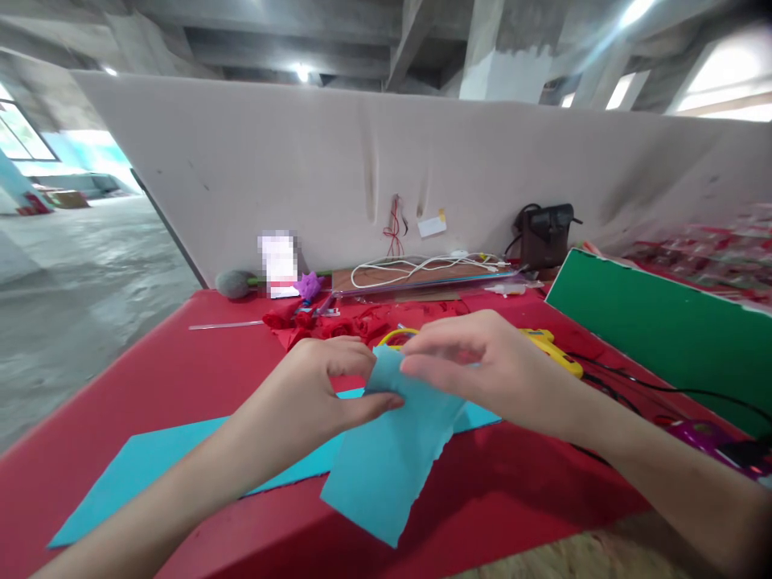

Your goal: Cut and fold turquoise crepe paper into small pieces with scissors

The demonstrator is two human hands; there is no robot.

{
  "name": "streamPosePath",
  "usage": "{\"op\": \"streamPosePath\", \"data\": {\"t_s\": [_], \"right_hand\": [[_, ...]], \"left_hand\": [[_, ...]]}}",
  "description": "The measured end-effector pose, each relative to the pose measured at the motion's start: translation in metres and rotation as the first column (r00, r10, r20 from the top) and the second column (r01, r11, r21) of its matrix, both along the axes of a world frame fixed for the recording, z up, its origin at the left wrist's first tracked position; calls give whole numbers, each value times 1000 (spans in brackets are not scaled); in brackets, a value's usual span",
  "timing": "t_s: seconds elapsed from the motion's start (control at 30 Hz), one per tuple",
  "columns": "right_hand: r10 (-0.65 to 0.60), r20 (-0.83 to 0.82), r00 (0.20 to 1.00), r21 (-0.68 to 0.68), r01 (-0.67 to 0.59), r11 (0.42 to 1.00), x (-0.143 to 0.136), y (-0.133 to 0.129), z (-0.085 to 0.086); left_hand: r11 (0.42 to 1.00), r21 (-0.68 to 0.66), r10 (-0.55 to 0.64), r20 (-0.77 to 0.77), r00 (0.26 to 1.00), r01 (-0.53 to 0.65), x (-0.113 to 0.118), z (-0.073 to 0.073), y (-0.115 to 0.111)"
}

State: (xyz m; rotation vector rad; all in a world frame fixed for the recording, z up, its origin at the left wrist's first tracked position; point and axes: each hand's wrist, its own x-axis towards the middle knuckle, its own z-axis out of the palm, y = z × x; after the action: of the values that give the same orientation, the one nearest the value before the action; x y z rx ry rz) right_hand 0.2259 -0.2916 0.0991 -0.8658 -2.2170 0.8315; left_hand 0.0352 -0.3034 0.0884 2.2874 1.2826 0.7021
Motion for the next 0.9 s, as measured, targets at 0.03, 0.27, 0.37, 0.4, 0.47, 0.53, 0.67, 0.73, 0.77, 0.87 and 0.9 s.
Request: {"op": "streamPosePath", "data": {"t_s": [0.03, 0.27, 0.37, 0.4, 0.47, 0.53, 0.67, 0.73, 0.77, 0.87, 0.9], "right_hand": [[-23, -16, 1000, 37, 24, 999, -1, 0, -1], [-150, -119, 981, 225, 174, 959, 0, -3, 6], [-225, -245, 943, 300, 295, 907, 8, -4, 15], [-254, -307, 917, 314, 349, 883, 12, -3, 17], [-324, -438, 839, 318, 482, 817, 22, -3, 21], [-390, -528, 754, 294, 594, 749, 34, -1, 23], [-439, -627, 643, 183, 670, 720, 60, 7, 23], [-455, -650, 609, 93, 657, 748, 69, 13, 20], [-460, -642, 613, 50, 632, 773, 71, 16, 18], [-435, -574, 693, -70, 489, 870, 71, 25, 10], [-410, -546, 731, -92, 434, 896, 70, 27, 8]], "left_hand": [[1000, -7, 9, 8, 1000, -9, 0, -1, 1], [987, 129, -104, 71, 992, 94, -3, -6, 5], [970, 189, -154, -7, 988, 152, -11, -14, 11], [969, 186, -161, -39, 986, 165, -15, -18, 13], [967, 174, -170, -97, 981, 185, -23, -27, 19], [964, 183, -169, -149, 974, 195, -31, -36, 22], [953, 224, -170, -171, 971, 207, -43, -48, 22], [941, 256, -195, -116, 974, 219, -43, -52, 19], [934, 278, -211, -75, 975, 224, -41, -54, 17], [896, 348, -300, 15, 954, 277, -24, -59, 13], [871, 371, -349, 4, 937, 323, -16, -61, 14]]}}
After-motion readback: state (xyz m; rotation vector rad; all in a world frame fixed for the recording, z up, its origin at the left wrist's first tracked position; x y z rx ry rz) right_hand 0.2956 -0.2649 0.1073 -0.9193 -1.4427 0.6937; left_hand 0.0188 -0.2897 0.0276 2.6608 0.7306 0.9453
